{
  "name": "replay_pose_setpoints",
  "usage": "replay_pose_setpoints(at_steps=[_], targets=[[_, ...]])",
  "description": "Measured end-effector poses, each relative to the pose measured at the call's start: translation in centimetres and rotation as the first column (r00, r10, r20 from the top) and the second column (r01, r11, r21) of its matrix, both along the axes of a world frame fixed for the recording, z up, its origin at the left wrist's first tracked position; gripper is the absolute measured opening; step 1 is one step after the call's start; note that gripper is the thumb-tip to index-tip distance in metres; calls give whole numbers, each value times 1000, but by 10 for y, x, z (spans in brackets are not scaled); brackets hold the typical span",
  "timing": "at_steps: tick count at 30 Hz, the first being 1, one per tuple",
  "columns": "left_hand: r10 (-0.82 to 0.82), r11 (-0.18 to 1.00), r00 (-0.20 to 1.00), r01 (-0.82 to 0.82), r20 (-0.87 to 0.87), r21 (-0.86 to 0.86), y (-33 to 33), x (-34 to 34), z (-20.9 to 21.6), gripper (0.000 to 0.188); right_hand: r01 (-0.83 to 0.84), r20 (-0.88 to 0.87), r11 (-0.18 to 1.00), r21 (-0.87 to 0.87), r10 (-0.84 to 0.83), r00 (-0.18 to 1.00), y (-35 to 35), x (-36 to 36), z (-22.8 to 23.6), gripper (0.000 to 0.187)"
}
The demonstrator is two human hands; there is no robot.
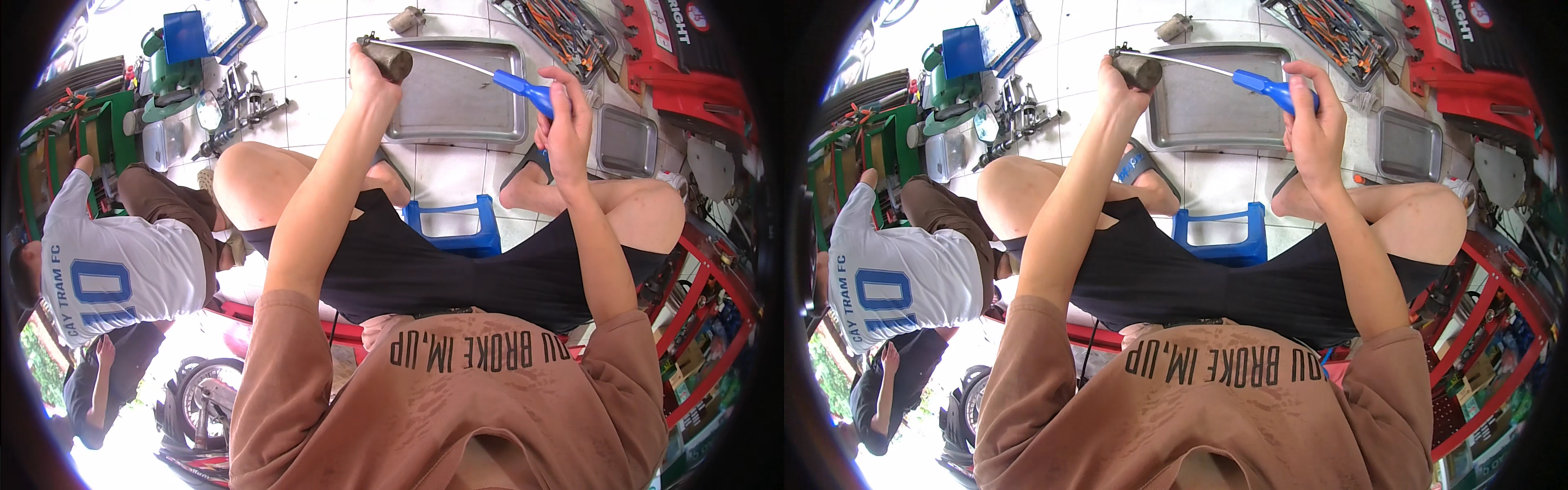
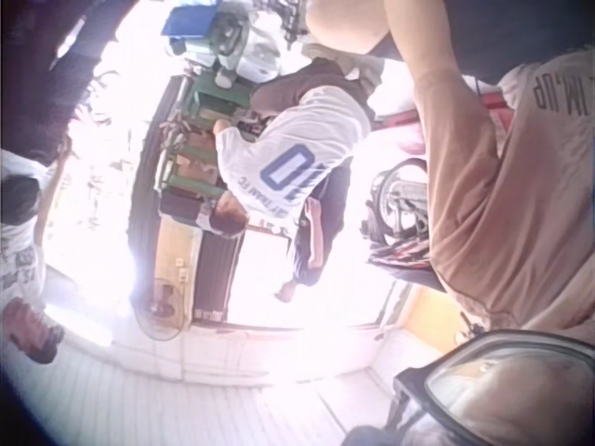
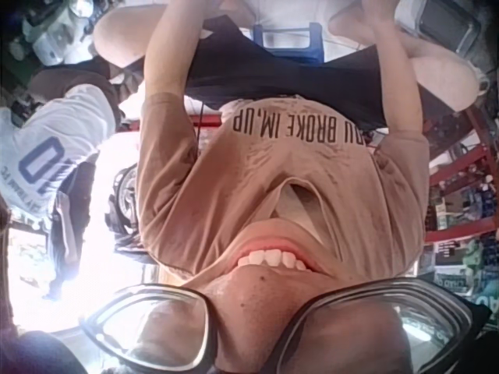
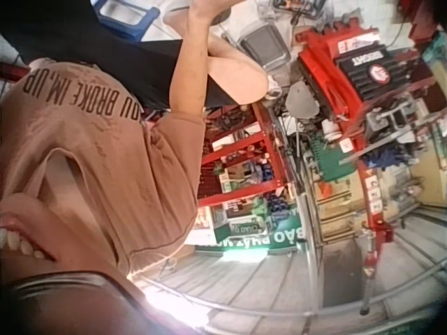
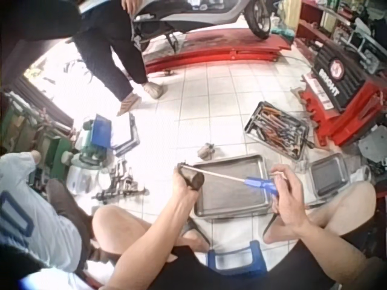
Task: The person disassembles a small electric motor or starter by using a screwdriver to pry the casing apart while sitting on a stool. The person places various components and tools into metal trays on the floor.
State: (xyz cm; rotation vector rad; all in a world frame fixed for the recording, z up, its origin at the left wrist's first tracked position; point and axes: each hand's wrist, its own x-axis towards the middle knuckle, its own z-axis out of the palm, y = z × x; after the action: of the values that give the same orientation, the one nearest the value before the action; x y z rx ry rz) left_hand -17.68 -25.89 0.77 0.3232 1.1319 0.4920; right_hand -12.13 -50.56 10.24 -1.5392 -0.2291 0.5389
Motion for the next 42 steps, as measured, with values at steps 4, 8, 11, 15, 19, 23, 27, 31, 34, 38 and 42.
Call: replay_pose_setpoints(at_steps=[4,8,11,15,19,23,27,31,34,38,42], targets=[[-5,1000,1000,6,-27,14,2,0,-8,44,-5,416,1000,-29,17,909,1,-1,-15,28],[-10,1000,1000,10,-8,22,2,-1,-11,45,21,116,1000,19,-23,993,2,-1,-9,30],[-12,999,1000,12,-11,31,4,-1,-13,45,-27,-136,999,-30,23,990,-6,5,-3,30],[-30,999,999,30,-31,21,3,3,-14,43,18,310,999,49,-32,950,1,-1,-21,28],[-11,1000,1000,11,-19,4,5,3,-18,43,136,-71,979,151,-127,989,9,-4,-11,30],[-56,998,998,56,-30,22,7,2,-12,45,-57,-189,994,94,74,979,-11,12,-15,33],[-64,998,997,65,-43,15,4,0,-10,45,39,207,998,56,-49,977,1,4,-25,34],[-60,998,997,61,-51,19,4,1,-7,42,13,41,998,56,-15,999,-2,7,-17,37],[-50,999,998,51,-41,18,4,2,-7,40,-4,81,1000,-9,5,997,-4,7,-18,38],[-46,998,998,47,-33,29,6,-1,-10,40,25,199,999,-38,-17,980,-4,5,-21,36],[-44,998,999,44,-14,37,10,-1,-17,40,30,66,994,-108,-23,998,-1,6,-16,36]])
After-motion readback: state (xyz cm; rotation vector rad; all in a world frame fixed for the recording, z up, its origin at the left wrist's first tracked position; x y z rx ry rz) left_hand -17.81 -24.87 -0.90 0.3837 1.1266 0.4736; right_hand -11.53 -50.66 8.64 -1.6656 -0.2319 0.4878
